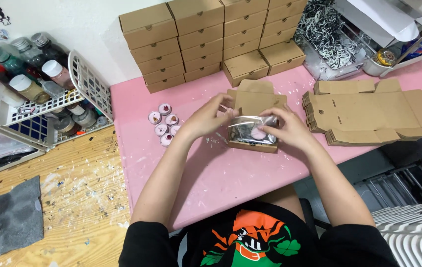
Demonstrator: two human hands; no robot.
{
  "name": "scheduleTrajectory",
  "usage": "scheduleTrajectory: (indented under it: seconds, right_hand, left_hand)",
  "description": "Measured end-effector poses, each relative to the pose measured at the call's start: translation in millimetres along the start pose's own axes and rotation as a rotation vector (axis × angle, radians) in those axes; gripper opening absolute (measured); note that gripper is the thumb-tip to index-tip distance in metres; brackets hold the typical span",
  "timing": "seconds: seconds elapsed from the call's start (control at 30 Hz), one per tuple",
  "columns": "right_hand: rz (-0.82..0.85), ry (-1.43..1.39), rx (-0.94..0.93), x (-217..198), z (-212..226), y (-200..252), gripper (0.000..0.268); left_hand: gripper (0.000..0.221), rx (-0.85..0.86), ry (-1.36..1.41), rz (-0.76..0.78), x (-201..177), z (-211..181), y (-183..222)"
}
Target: Packing small pink tealights and decorative materials into small cardboard boxes.
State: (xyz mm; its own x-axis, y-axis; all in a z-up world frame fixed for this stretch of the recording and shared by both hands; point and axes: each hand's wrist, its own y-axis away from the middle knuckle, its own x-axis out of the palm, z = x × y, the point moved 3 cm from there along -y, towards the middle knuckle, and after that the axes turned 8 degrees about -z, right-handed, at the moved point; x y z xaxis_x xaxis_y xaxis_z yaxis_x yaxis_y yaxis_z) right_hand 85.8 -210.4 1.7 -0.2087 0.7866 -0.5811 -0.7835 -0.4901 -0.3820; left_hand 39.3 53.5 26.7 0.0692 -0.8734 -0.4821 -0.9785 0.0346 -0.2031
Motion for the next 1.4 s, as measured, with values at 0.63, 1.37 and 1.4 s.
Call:
scheduleTrajectory:
  seconds: [0.63,1.37,1.4]
  right_hand:
    - [-0.142,-0.096,0.148,12,-69,31,0.022]
    - [-0.138,-0.435,0.175,62,-49,-10,0.045]
    - [-0.078,-0.518,0.084,63,-44,-7,0.051]
  left_hand:
    - [0.12,-0.028,-0.278,-0.016,64,40,63]
    - [0.118,0.011,0.082,-0.306,55,35,55]
    - [0.119,0.03,0.052,-0.298,59,40,56]
